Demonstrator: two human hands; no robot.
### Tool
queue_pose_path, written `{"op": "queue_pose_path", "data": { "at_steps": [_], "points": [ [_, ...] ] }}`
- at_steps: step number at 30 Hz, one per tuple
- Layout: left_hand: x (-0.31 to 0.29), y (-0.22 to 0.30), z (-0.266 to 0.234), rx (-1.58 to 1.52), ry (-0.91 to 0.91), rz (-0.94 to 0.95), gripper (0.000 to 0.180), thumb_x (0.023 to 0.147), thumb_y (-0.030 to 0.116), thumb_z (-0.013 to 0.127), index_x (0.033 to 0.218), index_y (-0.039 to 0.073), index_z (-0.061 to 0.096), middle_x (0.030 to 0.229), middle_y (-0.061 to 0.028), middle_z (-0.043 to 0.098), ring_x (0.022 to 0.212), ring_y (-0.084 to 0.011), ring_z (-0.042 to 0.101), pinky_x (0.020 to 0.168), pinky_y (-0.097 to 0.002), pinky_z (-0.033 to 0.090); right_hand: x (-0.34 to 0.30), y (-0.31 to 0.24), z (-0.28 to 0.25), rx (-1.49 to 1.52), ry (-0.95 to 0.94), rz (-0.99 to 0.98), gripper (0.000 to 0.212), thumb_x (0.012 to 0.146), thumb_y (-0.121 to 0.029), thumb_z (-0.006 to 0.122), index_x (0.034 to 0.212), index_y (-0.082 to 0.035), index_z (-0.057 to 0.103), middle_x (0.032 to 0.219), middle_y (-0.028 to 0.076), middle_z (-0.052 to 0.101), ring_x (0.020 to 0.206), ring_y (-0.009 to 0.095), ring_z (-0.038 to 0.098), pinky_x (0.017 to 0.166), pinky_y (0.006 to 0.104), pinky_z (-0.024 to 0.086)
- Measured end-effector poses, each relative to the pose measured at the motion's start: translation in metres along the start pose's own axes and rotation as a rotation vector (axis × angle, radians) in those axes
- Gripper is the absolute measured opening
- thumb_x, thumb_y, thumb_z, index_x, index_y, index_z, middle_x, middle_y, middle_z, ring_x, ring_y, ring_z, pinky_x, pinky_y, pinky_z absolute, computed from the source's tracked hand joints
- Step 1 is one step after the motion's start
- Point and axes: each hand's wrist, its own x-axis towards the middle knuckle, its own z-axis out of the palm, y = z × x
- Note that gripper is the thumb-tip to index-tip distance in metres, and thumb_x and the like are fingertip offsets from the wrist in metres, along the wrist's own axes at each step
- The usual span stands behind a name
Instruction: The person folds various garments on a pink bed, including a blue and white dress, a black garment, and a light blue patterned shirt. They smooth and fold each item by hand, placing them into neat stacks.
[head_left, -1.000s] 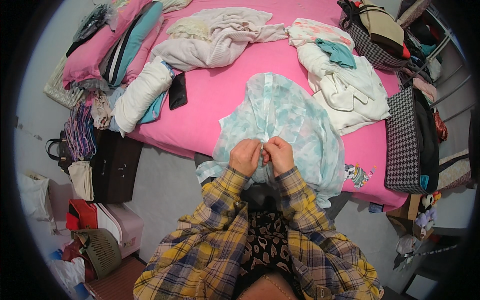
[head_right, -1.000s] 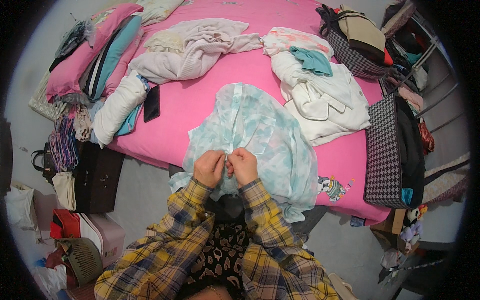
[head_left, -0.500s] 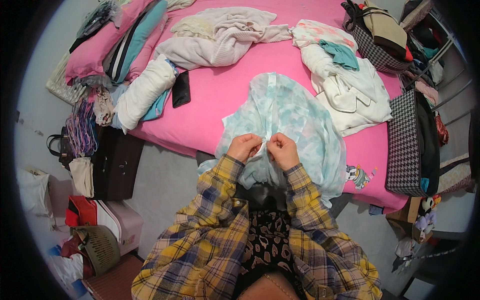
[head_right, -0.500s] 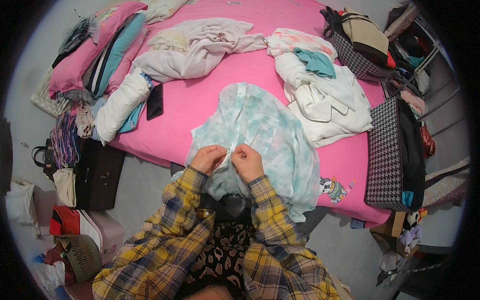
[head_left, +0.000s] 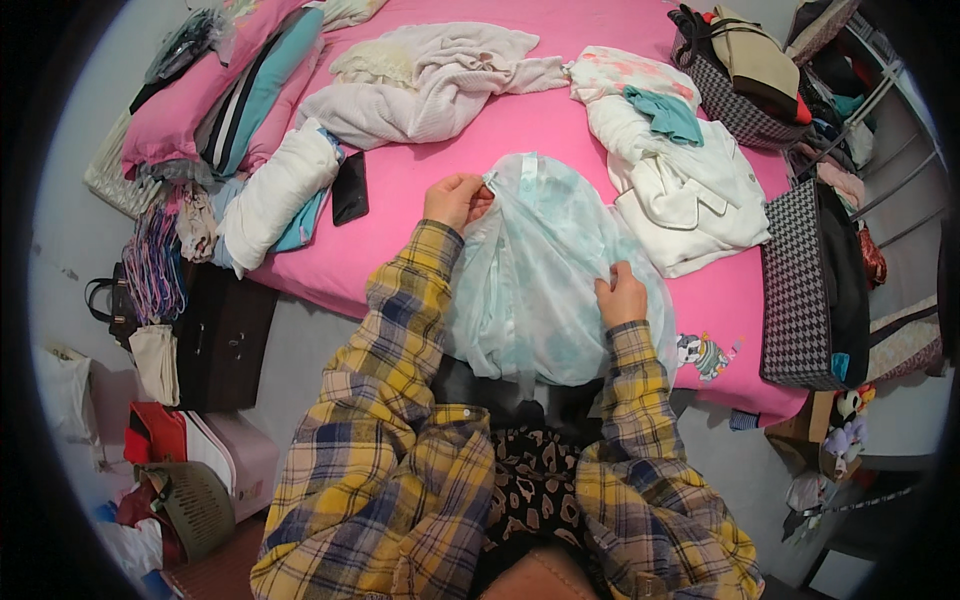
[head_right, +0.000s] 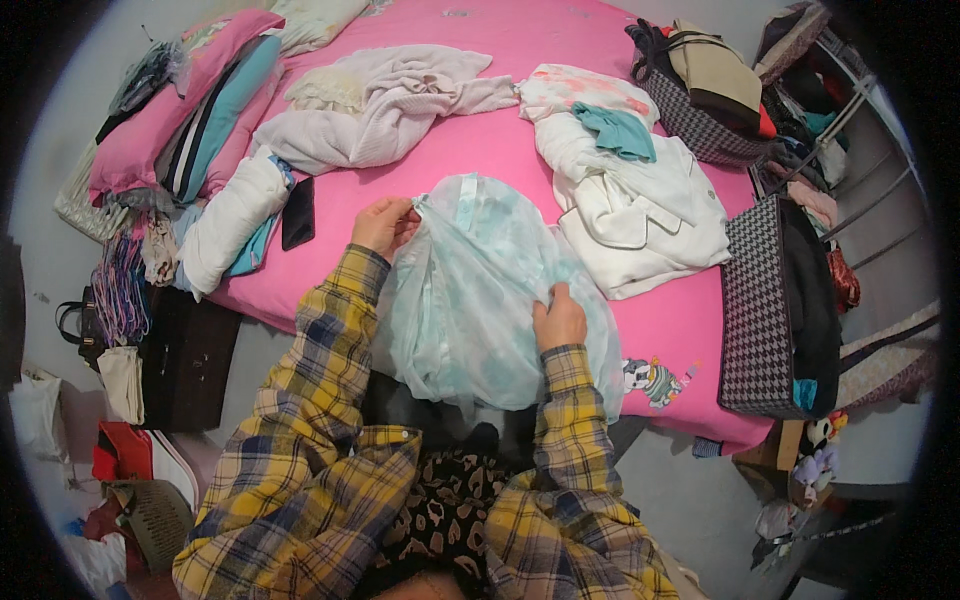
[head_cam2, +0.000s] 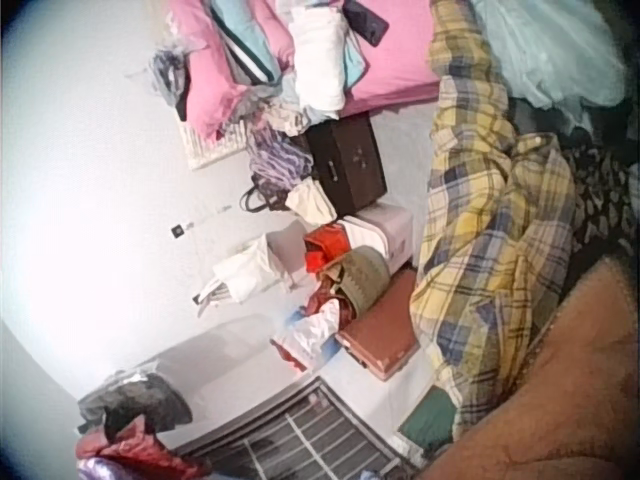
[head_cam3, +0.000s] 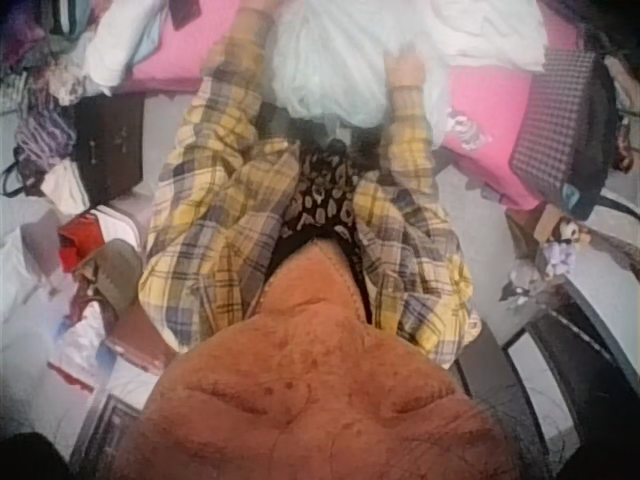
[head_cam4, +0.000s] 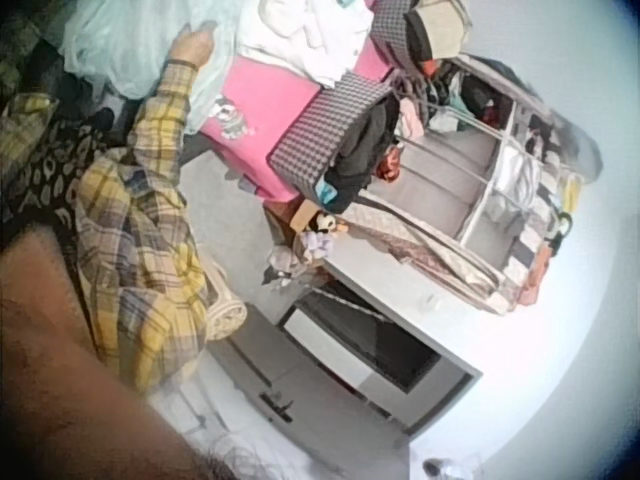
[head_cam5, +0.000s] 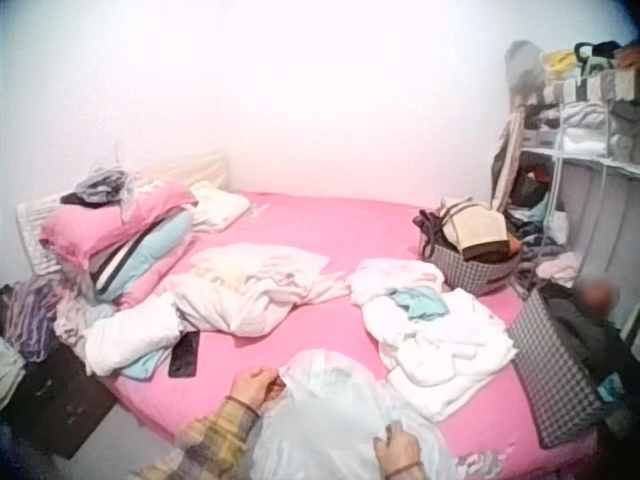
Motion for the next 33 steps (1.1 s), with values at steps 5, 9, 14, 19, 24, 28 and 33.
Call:
{"op": "queue_pose_path", "data": {
  "at_steps": [5,9,14,19,24,28,33],
  "points": [
    [0.015,0.030,0.030,-0.023,-0.054,0.147,0.014,0.087,0.012,0.058,0.089,-0.001,0.059,0.082,-0.0088,0.062,0.069,-0.0167,0.063,0.064,-0.0238,0.053,0.059,-0.020,-0.025,0.579,0.231,0.187,0.012,0.083,-0.010,0.052,0.089,-0.001,0.057,0.066,0.009,0.062,0.058,0.023,0.057,0.058,0.0344,0.046],
    [0.038,0.032,0.041,0.358,-0.113,0.399,0.022,0.087,0.012,0.058,0.102,-0.004,0.059,0.094,-0.0113,0.065,0.086,-0.0178,0.064,0.077,-0.0276,0.052,0.086,-0.012,-0.027,0.535,0.377,-0.109,0.045,0.080,-0.004,0.053,0.123,0.003,0.045,0.113,0.021,0.056,0.101,0.028,0.057,0.083,0.0327,0.046],
    [0.019,-0.013,-0.001,0.488,-0.092,0.539,0.026,0.085,0.012,0.060,0.108,0.000,0.060,0.100,-0.0089,0.065,0.092,-0.0143,0.062,0.083,-0.0267,0.048,0.029,-0.043,-0.027,0.404,0.164,-0.151,0.032,0.078,-0.004,0.058,0.109,0.003,0.056,0.099,0.018,0.061,0.086,0.028,0.061,0.076,0.0326,0.049],
    [-0.046,-0.044,-0.039,0.590,0.146,0.397,0.018,0.084,0.011,0.060,0.099,0.002,0.064,0.088,-0.0063,0.066,0.081,-0.0127,0.061,0.073,-0.0260,0.048,-0.012,-0.073,0.010,0.739,-0.115,-0.140,0.011,0.079,-0.002,0.059,0.088,0.000,0.063,0.081,0.012,0.063,0.066,0.020,0.060,0.062,0.0285,0.047],
    [-0.090,-0.058,-0.048,0.681,0.249,0.348,0.018,0.080,0.011,0.063,0.094,0.001,0.066,0.083,-0.0077,0.065,0.074,-0.0129,0.060,0.070,-0.0256,0.048,-0.012,-0.084,0.049,0.412,-0.106,-0.260,0.012,0.075,-0.008,0.063,0.086,-0.002,0.062,0.078,0.012,0.059,0.069,0.028,0.059,0.062,0.0358,0.047],
    [-0.090,-0.068,-0.051,0.830,0.173,0.506,0.022,0.077,0.012,0.068,0.097,0.002,0.065,0.090,-0.0057,0.064,0.080,-0.0128,0.061,0.071,-0.0247,0.048,-0.014,-0.088,0.060,0.146,-0.124,-0.203,0.015,0.073,-0.014,0.065,0.082,-0.004,0.058,0.080,0.014,0.058,0.075,0.032,0.058,0.065,0.0417,0.047],
    [-0.079,-0.073,-0.043,1.132,0.265,0.703,0.022,0.071,0.010,0.070,0.092,0.003,0.064,0.083,-0.0089,0.061,0.074,-0.0225,0.060,0.066,-0.0331,0.048,-0.011,-0.087,0.062,0.073,-0.197,-0.137,0.012,0.074,-0.014,0.062,0.079,-0.006,0.055,0.080,0.015,0.058,0.077,0.035,0.058,0.065,0.0449,0.046]
  ]
}}
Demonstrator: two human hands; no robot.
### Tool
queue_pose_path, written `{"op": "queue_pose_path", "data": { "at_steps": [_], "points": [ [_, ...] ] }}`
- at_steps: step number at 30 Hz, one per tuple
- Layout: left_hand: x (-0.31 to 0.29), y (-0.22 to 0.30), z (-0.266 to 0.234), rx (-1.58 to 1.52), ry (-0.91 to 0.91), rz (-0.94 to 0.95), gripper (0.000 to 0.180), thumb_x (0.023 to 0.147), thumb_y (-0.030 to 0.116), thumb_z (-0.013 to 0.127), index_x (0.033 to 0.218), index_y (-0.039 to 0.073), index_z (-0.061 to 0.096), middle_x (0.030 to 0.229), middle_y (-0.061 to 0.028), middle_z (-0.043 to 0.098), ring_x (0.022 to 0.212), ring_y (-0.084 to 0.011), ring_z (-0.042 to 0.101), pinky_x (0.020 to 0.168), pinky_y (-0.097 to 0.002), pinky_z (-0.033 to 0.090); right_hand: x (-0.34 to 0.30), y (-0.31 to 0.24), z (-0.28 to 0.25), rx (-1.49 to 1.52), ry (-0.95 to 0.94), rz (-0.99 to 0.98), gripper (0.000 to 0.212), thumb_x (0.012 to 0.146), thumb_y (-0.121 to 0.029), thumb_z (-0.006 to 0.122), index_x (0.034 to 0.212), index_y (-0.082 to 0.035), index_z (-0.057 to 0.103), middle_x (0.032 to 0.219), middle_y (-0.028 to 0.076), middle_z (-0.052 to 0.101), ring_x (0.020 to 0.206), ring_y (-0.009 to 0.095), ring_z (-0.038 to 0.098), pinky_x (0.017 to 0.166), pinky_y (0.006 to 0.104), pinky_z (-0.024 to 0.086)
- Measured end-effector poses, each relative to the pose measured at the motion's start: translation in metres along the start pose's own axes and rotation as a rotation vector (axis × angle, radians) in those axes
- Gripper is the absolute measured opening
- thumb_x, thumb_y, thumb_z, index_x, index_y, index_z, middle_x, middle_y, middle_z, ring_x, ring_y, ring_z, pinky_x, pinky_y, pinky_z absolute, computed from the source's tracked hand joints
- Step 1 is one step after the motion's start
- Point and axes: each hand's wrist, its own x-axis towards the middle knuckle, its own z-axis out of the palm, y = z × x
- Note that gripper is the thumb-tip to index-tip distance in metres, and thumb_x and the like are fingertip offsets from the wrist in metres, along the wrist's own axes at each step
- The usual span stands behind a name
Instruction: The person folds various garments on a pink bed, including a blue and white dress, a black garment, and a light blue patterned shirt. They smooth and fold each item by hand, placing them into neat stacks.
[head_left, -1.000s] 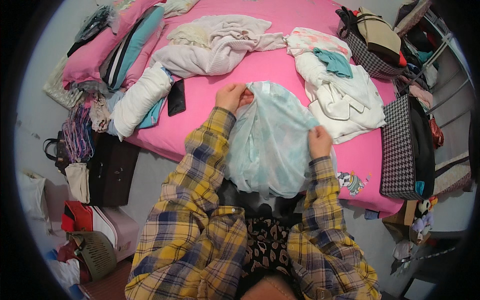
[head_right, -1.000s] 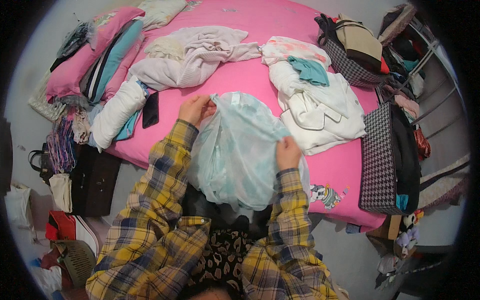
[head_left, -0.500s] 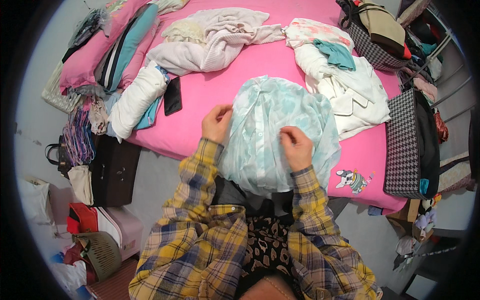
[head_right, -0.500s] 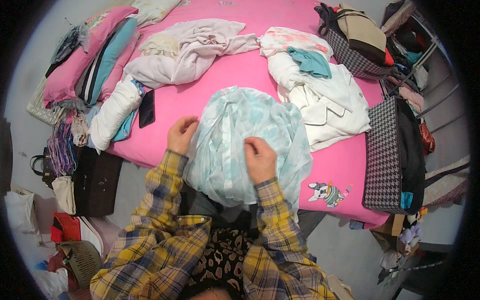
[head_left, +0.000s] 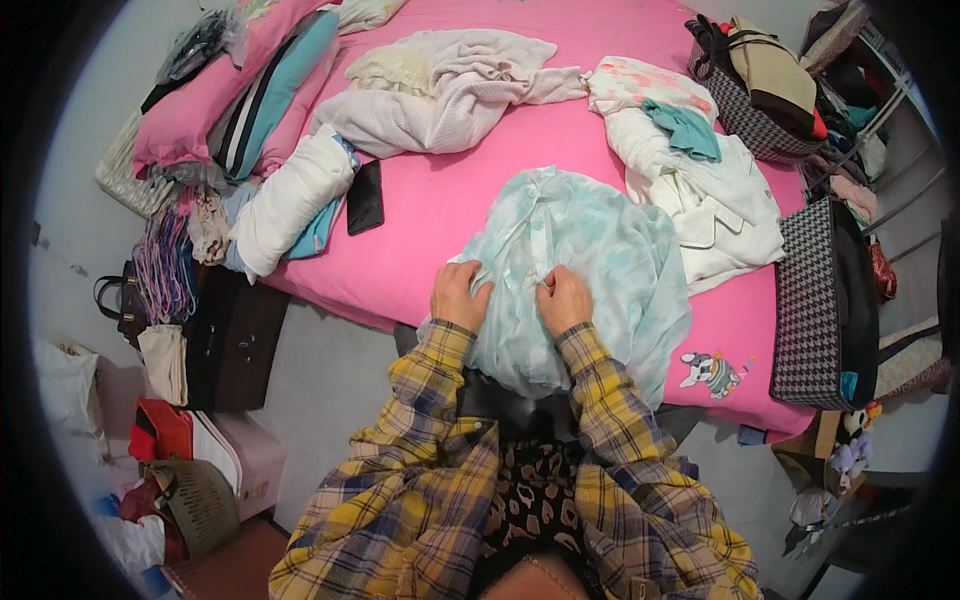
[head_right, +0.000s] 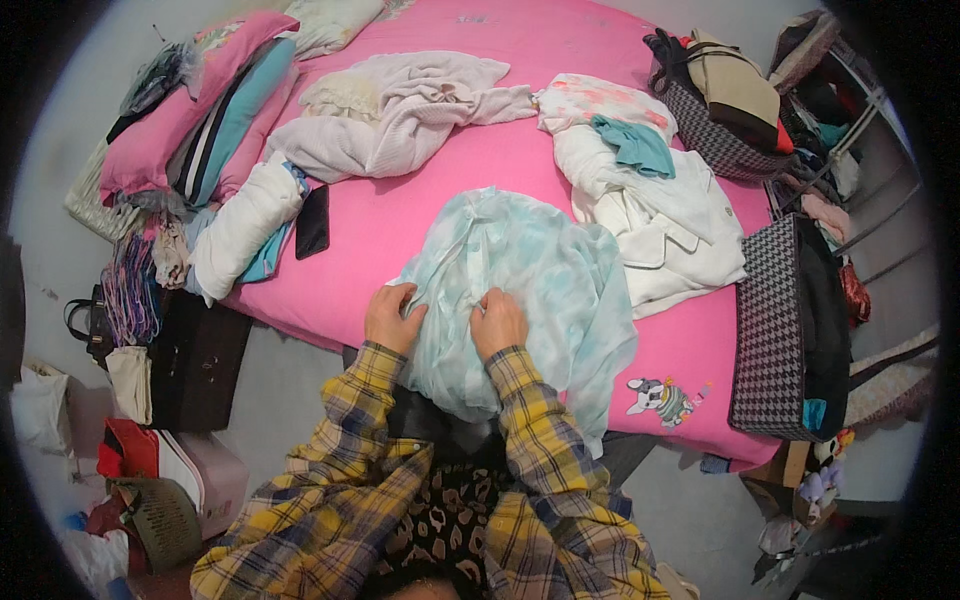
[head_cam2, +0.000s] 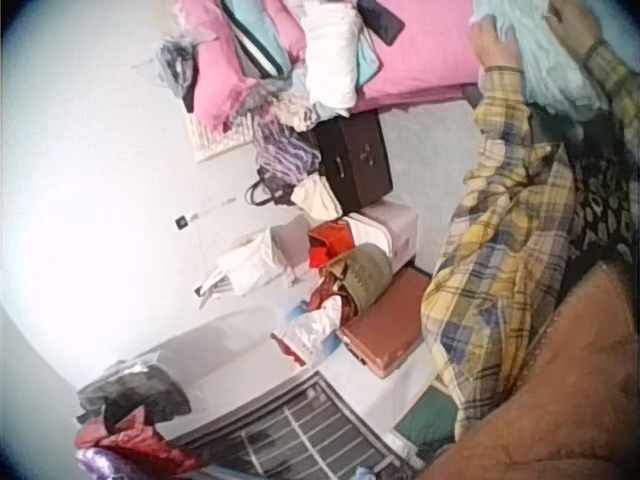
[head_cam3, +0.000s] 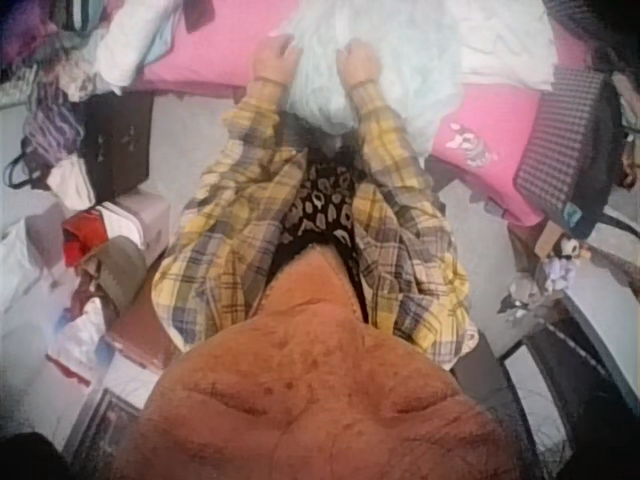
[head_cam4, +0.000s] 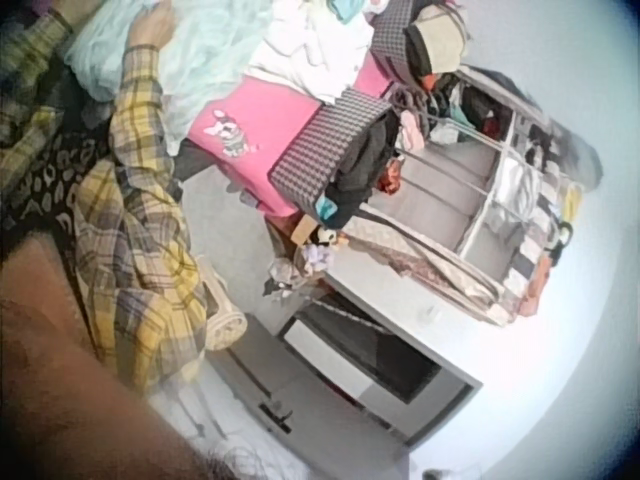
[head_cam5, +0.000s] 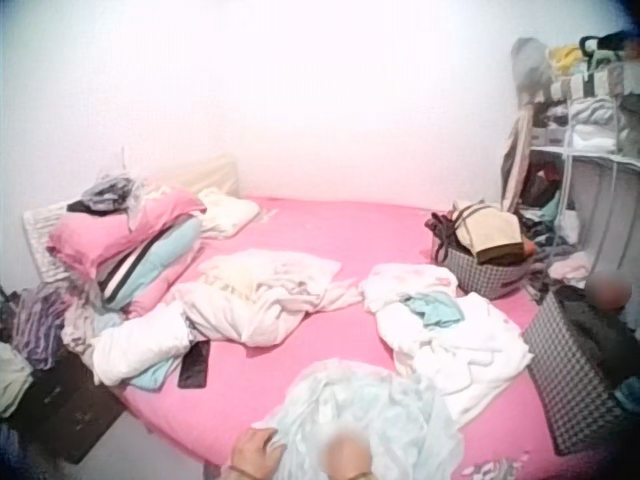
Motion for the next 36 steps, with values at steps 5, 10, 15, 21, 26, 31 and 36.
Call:
{"op": "queue_pose_path", "data": {
  "at_steps": [5,10,15,21,26,31,36],
  "points": [
    [-0.001,-0.013,0.008,0.054,0.071,0.018,0.019,0.072,0.011,0.070,0.088,0.003,0.065,0.079,-0.0085,0.062,0.072,-0.0214,0.060,0.065,-0.0313,0.048,-0.004,0.002,-0.003,0.091,0.017,0.013,0.009,0.074,-0.013,0.059,0.074,-0.005,0.055,0.070,0.014,0.059,0.070,0.034,0.057,0.062,0.0443,0.045],
    [0.000,-0.006,-0.008,-0.412,-0.071,-0.420,0.020,0.080,0.013,0.068,0.094,0.000,0.066,0.082,-0.0044,0.065,0.072,-0.0111,0.059,0.066,-0.0237,0.047,-0.009,0.010,-0.009,0.461,0.020,0.088,0.011,0.075,-0.012,0.061,0.077,-0.001,0.061,0.063,0.010,0.059,0.057,0.021,0.057,0.056,0.0322,0.046],
    [-0.002,0.012,-0.023,-0.801,-0.227,-0.557,0.023,0.082,0.011,0.065,0.100,-0.004,0.065,0.084,-0.0031,0.065,0.073,-0.0067,0.056,0.066,-0.0212,0.046,-0.018,-0.005,-0.021,0.703,0.000,0.153,0.010,0.076,-0.010,0.063,0.079,0.000,0.063,0.062,0.003,0.059,0.057,0.008,0.053,0.056,0.0232,0.044],
    [-0.011,0.032,-0.022,-0.898,-0.320,-0.592,0.026,0.083,0.007,0.064,0.107,-0.003,0.062,0.088,-0.0025,0.064,0.076,-0.0060,0.056,0.066,-0.0202,0.046,-0.021,-0.027,-0.030,0.805,-0.061,0.115,0.009,0.080,-0.008,0.064,0.081,0.001,0.060,0.064,0.000,0.058,0.055,0.006,0.053,0.051,0.0201,0.043],
    [-0.020,0.030,-0.014,-1.016,-0.350,-0.596,0.028,0.083,0.004,0.062,0.110,-0.003,0.061,0.094,-0.0039,0.063,0.080,-0.0062,0.056,0.070,-0.0200,0.045,-0.023,-0.033,-0.033,0.964,-0.159,0.251,0.009,0.080,-0.007,0.062,0.078,0.000,0.057,0.062,0.001,0.057,0.049,0.007,0.051,0.044,0.0211,0.039],
    [-0.021,0.029,-0.015,-1.064,-0.354,-0.622,0.030,0.083,0.001,0.058,0.113,-0.003,0.059,0.094,-0.0031,0.063,0.081,-0.0061,0.055,0.071,-0.0197,0.044,-0.024,-0.025,-0.032,0.905,-0.209,0.257,0.009,0.080,-0.007,0.061,0.076,0.000,0.057,0.061,0.002,0.057,0.047,0.007,0.051,0.042,0.0218,0.039],
    [-0.028,0.015,-0.012,-1.077,-0.322,-0.680,0.030,0.082,0.001,0.057,0.112,-0.004,0.059,0.090,-0.0007,0.061,0.078,-0.0054,0.053,0.069,-0.0190,0.043,-0.027,-0.019,-0.027,0.935,-0.330,0.279,0.009,0.080,-0.007,0.061,0.075,0.000,0.057,0.061,0.002,0.057,0.047,0.008,0.052,0.042,0.0218,0.040]
  ]
}}
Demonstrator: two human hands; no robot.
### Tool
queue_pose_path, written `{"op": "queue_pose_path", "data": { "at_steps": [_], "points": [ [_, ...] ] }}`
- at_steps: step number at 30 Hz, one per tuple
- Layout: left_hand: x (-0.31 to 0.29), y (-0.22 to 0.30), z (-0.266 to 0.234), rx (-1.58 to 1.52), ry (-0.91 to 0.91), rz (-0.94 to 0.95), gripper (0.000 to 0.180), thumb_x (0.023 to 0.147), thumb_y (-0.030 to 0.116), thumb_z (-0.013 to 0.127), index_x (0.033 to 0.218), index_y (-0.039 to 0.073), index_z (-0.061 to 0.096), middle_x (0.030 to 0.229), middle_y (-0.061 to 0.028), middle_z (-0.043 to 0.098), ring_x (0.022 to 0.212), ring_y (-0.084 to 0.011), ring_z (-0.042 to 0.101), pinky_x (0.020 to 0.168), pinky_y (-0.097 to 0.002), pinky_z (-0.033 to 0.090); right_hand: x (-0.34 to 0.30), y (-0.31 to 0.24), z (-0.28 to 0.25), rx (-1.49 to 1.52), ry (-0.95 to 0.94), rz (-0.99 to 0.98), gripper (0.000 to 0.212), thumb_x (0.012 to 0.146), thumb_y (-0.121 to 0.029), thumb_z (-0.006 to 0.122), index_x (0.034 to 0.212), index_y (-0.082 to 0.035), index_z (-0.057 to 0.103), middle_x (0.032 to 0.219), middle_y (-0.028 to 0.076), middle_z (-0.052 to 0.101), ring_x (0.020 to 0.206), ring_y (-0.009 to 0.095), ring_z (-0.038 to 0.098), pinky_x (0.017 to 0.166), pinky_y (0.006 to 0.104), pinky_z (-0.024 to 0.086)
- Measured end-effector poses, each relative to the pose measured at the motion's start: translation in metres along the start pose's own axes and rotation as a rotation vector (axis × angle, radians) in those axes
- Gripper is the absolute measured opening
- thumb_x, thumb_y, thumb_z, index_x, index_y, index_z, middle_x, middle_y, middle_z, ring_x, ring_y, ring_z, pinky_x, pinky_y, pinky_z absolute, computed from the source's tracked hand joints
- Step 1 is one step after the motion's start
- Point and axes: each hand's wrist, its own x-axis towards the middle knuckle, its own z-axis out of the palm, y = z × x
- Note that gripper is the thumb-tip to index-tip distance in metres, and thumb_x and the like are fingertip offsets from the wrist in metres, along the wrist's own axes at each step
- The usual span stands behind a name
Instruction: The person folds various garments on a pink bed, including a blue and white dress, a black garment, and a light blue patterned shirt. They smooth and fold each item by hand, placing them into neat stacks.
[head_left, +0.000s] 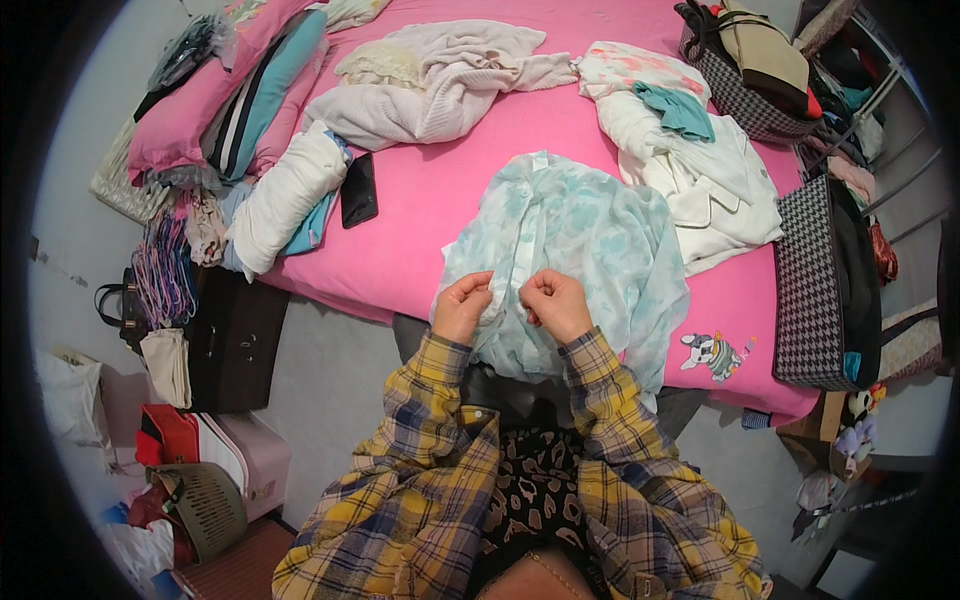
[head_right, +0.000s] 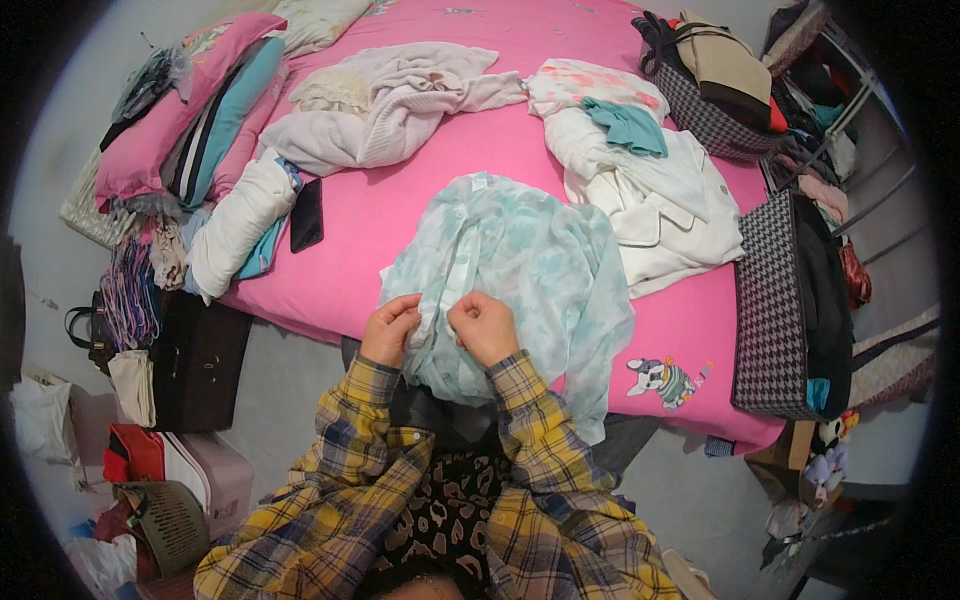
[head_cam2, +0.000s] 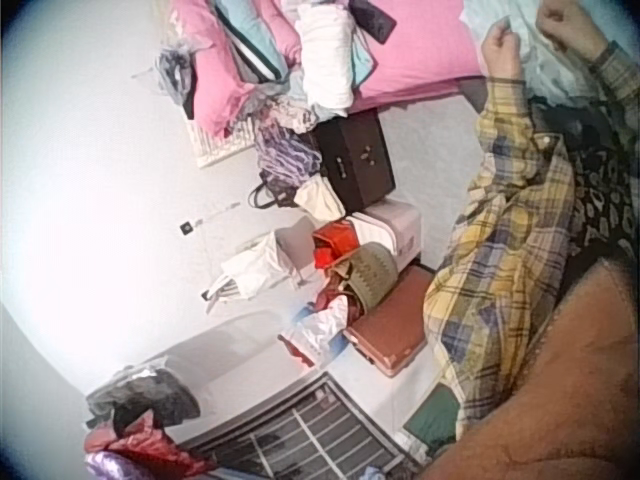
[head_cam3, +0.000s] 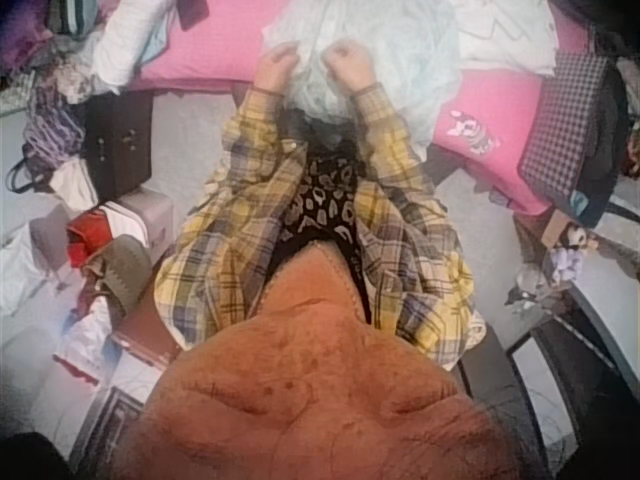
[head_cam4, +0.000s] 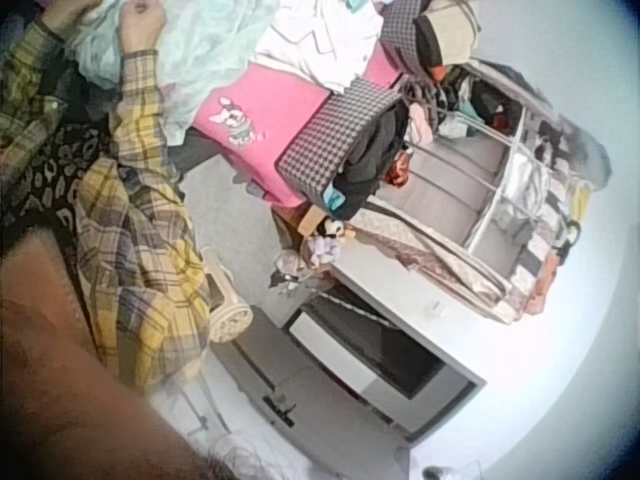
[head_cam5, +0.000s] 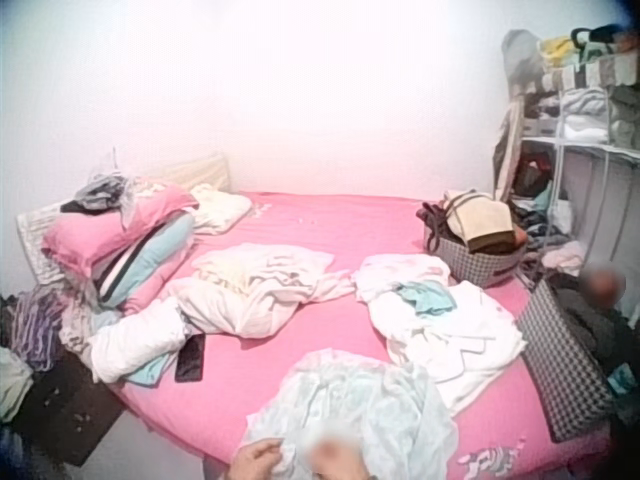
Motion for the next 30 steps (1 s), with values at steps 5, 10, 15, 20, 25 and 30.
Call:
{"op": "queue_pose_path", "data": {
  "at_steps": [5,10,15,20,25,30],
  "points": [
    [-0.001,-0.006,-0.003,-0.082,0.037,-0.003,0.029,0.082,0.000,0.056,0.111,-0.005,0.059,0.090,-0.0019,0.061,0.075,-0.0055,0.053,0.067,-0.0187,0.042,-0.005,-0.002,0.002,-0.037,-0.033,0.027,0.009,0.080,-0.008,0.061,0.076,0.000,0.058,0.062,0.003,0.057,0.048,0.008,0.053,0.043,0.0219,0.041],
    [-0.010,0.010,0.001,-0.156,-0.055,-0.047,0.030,0.084,-0.001,0.054,0.113,-0.006,0.057,0.096,-0.0076,0.064,0.080,-0.0096,0.058,0.071,-0.0213,0.047,-0.009,-0.004,-0.001,-0.038,-0.075,0.077,0.010,0.080,-0.008,0.062,0.075,-0.001,0.058,0.062,0.003,0.057,0.048,0.008,0.053,0.044,0.0220,0.042],
    [-0.016,0.016,-0.002,0.061,-0.049,-0.115,0.030,0.083,-0.001,0.056,0.112,-0.007,0.056,0.099,-0.0096,0.064,0.088,-0.0130,0.061,0.077,-0.0234,0.048,-0.013,0.000,0.000,-0.051,-0.088,0.072,0.011,0.077,-0.009,0.062,0.074,0.001,0.059,0.059,0.003,0.058,0.048,0.009,0.056,0.044,0.0235,0.044],
    [-0.026,0.009,0.000,0.053,-0.088,-0.028,0.026,0.079,-0.001,0.065,0.105,-0.003,0.060,0.093,-0.0056,0.064,0.082,-0.0102,0.060,0.071,-0.0215,0.048,-0.019,0.006,0.004,-0.022,-0.122,0.108,0.011,0.082,-0.009,0.061,0.079,0.000,0.057,0.065,0.004,0.058,0.052,0.010,0.056,0.047,0.0222,0.045],
    [-0.030,-0.003,0.000,0.185,0.031,0.034,0.021,0.079,0.004,0.068,0.097,-0.003,0.062,0.086,-0.0055,0.065,0.074,-0.0089,0.060,0.066,-0.0216,0.048,-0.025,0.013,0.007,0.019,-0.108,0.078,0.012,0.080,-0.009,0.062,0.078,0.002,0.058,0.062,0.005,0.059,0.054,0.010,0.059,0.047,0.0233,0.046],
    [-0.035,-0.003,0.005,0.254,0.103,0.064,0.019,0.079,0.009,0.069,0.094,-0.003,0.065,0.081,-0.0036,0.065,0.070,-0.0069,0.057,0.062,-0.0207,0.046,-0.031,0.018,0.010,-0.011,-0.082,0.007,0.012,0.080,-0.009,0.062,0.078,0.002,0.057,0.064,0.005,0.060,0.055,0.009,0.059,0.047,0.0224,0.046]
  ]
}}
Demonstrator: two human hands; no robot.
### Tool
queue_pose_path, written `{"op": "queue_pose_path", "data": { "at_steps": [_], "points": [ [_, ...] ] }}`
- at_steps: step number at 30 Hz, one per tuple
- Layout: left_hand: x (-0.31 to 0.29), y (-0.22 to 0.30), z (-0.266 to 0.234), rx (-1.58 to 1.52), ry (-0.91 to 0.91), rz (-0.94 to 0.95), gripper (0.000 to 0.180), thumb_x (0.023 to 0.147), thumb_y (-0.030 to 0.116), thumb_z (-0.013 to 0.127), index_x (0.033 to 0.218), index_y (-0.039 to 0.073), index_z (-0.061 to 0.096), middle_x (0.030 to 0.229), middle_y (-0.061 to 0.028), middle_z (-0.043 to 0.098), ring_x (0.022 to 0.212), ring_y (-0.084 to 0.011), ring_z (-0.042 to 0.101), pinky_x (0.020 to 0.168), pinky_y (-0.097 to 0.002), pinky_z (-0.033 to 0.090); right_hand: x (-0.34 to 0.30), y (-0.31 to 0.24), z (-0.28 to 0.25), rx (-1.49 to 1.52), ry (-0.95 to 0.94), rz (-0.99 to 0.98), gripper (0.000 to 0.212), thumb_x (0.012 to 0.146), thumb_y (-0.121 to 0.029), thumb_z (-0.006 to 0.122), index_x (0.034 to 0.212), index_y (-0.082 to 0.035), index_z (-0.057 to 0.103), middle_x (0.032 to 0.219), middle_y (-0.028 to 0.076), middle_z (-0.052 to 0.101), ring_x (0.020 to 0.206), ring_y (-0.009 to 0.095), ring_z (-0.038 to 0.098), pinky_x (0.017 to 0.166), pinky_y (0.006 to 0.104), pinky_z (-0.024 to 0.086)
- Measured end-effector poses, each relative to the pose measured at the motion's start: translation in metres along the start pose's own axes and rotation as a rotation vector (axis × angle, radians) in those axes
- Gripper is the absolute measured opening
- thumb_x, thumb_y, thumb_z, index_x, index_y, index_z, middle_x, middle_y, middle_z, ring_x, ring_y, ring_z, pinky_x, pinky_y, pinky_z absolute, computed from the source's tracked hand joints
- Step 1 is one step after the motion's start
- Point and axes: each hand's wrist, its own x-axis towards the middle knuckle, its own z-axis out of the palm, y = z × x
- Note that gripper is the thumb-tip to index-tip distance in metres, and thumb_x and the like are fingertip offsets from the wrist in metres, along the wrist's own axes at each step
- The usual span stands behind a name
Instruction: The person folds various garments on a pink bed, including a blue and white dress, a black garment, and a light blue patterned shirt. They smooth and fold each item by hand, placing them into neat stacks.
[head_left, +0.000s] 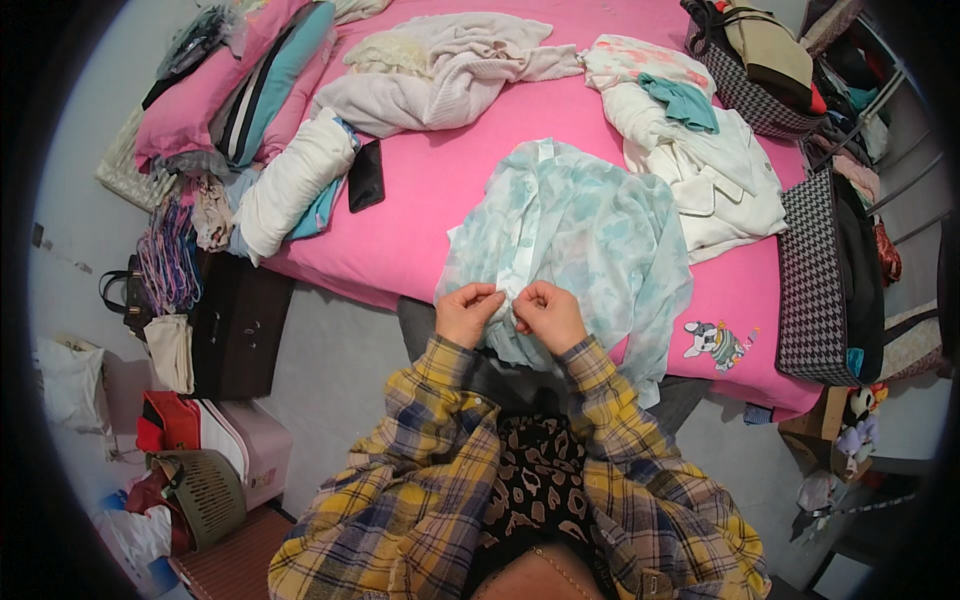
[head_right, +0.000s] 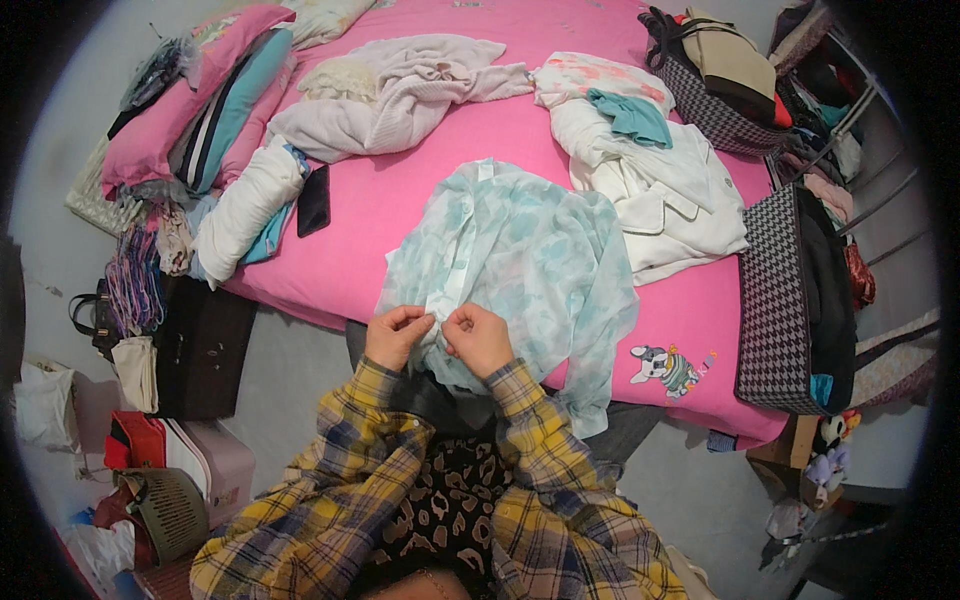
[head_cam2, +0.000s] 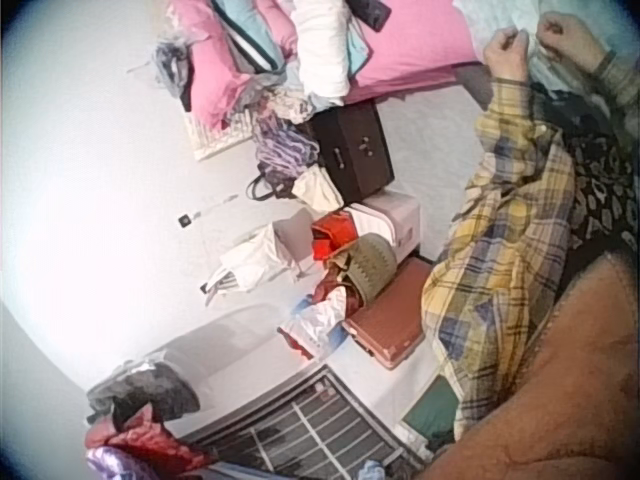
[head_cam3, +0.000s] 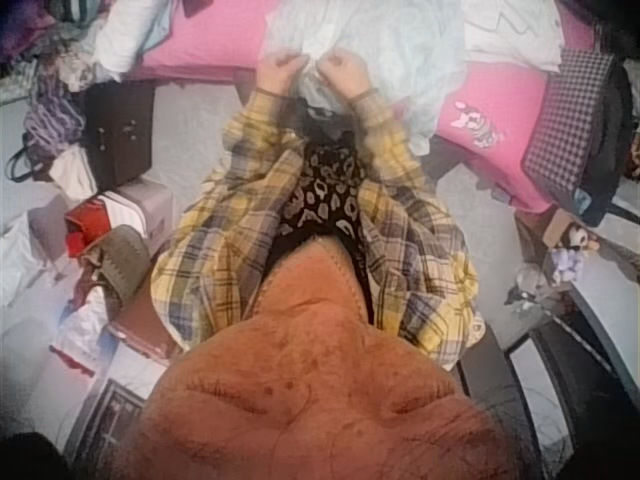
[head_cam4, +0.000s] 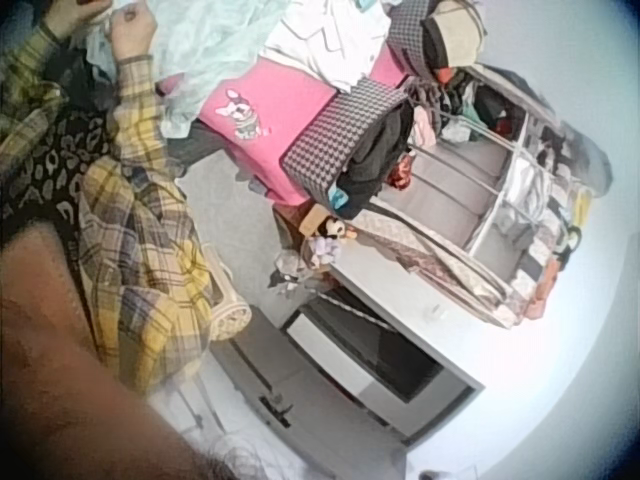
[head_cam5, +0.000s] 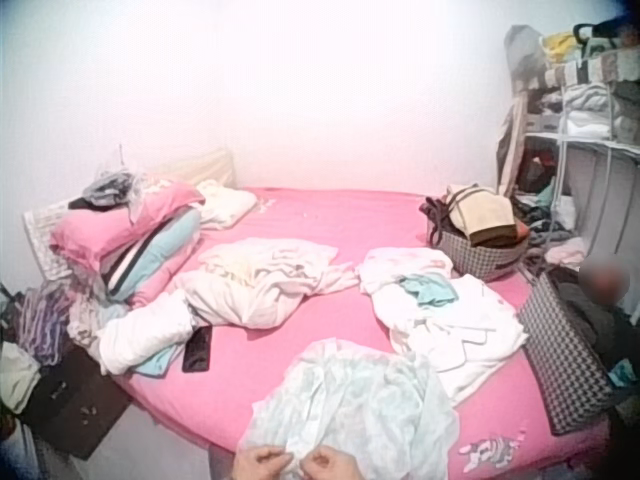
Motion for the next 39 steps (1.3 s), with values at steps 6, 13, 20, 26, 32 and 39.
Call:
{"op": "queue_pose_path", "data": {
  "at_steps": [6,13,20,26,32,39],
  "points": [
    [-0.006,-0.001,0.004,-0.020,-0.007,-0.039,0.022,0.082,0.010,0.067,0.100,-0.003,0.065,0.084,-0.0031,0.065,0.071,-0.0064,0.057,0.063,-0.0204,0.045,-0.003,0.001,0.003,0.021,0.029,0.013,0.013,0.080,-0.010,0.063,0.078,0.001,0.057,0.063,0.004,0.060,0.053,0.009,0.059,0.047,0.0225,0.045],
    [-0.008,0.002,0.007,-0.010,-0.021,-0.057,0.023,0.082,0.011,0.066,0.102,-0.002,0.065,0.083,-0.0028,0.065,0.071,-0.0069,0.057,0.064,-0.0208,0.046,-0.002,0.004,0.000,-0.041,0.065,-0.014,0.014,0.079,-0.011,0.063,0.077,0.002,0.058,0.061,0.005,0.060,0.051,0.010,0.058,0.047,0.0236,0.045],
    [-0.009,0.002,0.006,-0.021,-0.052,-0.076,0.022,0.083,0.010,0.066,0.101,-0.003,0.065,0.081,-0.0039,0.065,0.067,-0.0077,0.057,0.061,-0.0217,0.048,-0.004,0.005,0.000,-0.161,0.119,-0.084,0.013,0.076,-0.011,0.063,0.075,0.001,0.059,0.060,0.006,0.061,0.050,0.011,0.057,0.049,0.0264,0.045],
    [-0.010,0.005,0.011,-0.005,-0.039,-0.080,0.019,0.084,0.008,0.064,0.099,-0.002,0.065,0.079,-0.0036,0.065,0.066,-0.0079,0.057,0.061,-0.0214,0.049,0.000,0.015,-0.001,-0.245,0.145,-0.180,0.013,0.079,-0.010,0.064,0.076,0.001,0.059,0.061,0.001,0.058,0.052,0.006,0.053,0.048,0.0219,0.043],
    [-0.009,0.000,0.010,0.012,-0.048,-0.064,0.018,0.085,0.008,0.063,0.100,-0.001,0.066,0.080,-0.0044,0.065,0.067,-0.0082,0.058,0.061,-0.0224,0.050,-0.008,0.005,0.007,-0.332,0.227,-0.230,0.012,0.076,-0.012,0.064,0.075,-0.001,0.059,0.060,0.011,0.060,0.054,0.019,0.059,0.052,0.0307,0.046],
    [-0.007,-0.004,0.018,0.019,-0.029,0.002,0.019,0.087,0.008,0.060,0.102,-0.002,0.065,0.083,-0.0053,0.063,0.069,-0.0086,0.059,0.062,-0.0233,0.050,-0.001,0.023,0.010,-0.352,0.338,-0.354,0.011,0.080,-0.008,0.063,0.077,0.001,0.058,0.060,0.002,0.056,0.052,0.006,0.050,0.049,0.0229,0.041]
  ]
}}
